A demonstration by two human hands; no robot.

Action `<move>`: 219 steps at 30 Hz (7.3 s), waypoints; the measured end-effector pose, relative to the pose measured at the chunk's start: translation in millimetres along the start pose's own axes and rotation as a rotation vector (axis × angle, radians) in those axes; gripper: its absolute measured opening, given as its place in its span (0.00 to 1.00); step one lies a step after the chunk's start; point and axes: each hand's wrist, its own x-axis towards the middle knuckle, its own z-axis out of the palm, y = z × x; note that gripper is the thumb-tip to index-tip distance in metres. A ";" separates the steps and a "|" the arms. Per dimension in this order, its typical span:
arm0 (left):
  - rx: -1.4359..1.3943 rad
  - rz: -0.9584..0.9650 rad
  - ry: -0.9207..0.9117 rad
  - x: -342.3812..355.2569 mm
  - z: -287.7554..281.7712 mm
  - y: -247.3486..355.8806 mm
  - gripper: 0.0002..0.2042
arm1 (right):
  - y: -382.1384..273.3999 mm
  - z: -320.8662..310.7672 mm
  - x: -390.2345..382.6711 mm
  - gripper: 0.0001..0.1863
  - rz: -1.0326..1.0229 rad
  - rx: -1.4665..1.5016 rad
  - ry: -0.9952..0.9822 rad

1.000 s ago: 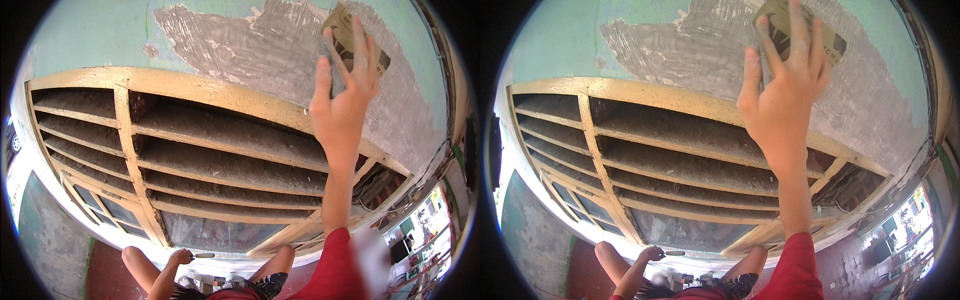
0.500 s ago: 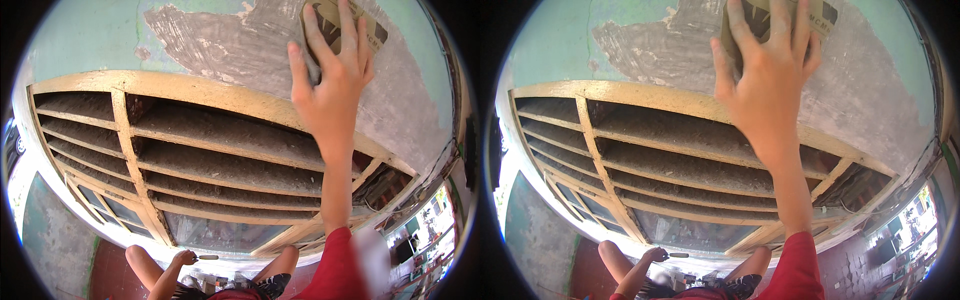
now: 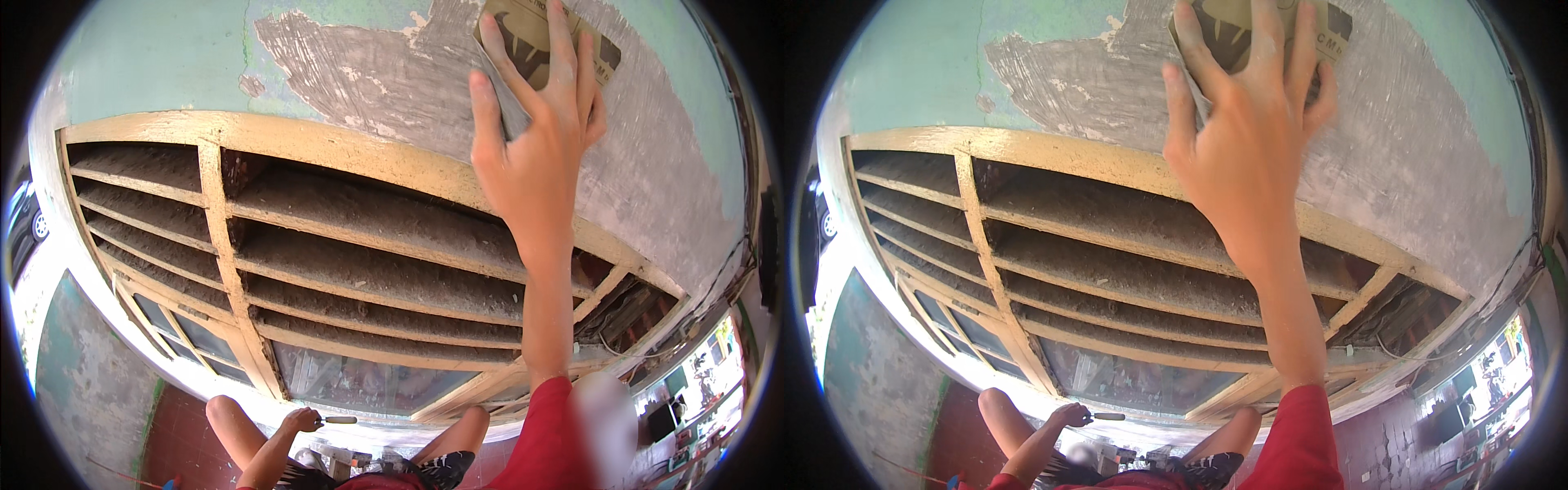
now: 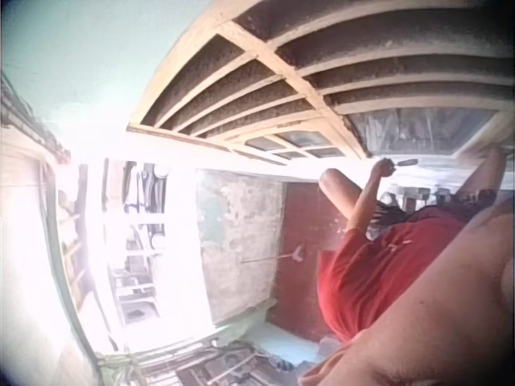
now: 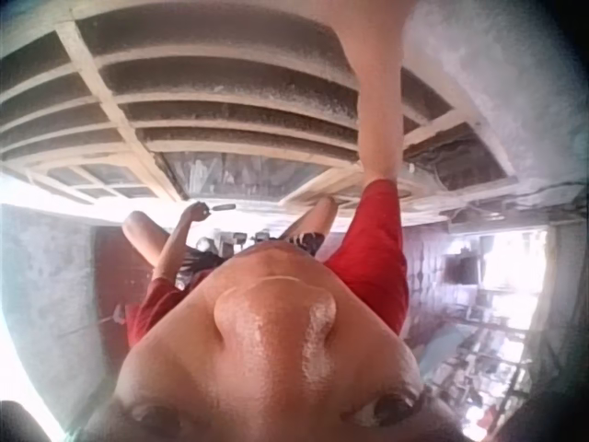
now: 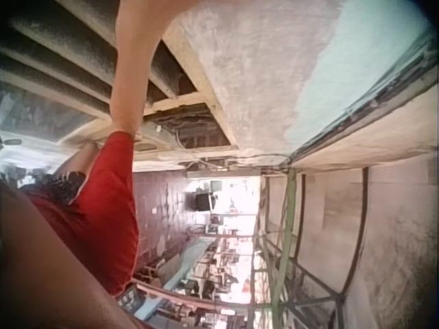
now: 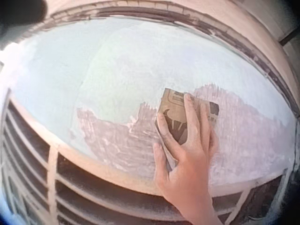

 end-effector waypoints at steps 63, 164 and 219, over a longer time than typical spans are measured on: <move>-0.045 -0.014 0.145 -12.4 -14.6 17.6 0.15 | -29.1 1.7 -16.0 0.22 -0.273 -0.013 -0.212; -0.043 -0.092 0.230 -24.2 -23.2 20.7 0.14 | -97.5 37.7 29.0 0.18 -0.270 0.093 -0.056; -0.029 -0.081 0.165 -13.7 -25.7 29.4 0.14 | -72.1 30.3 11.9 0.20 -0.252 -0.037 -0.094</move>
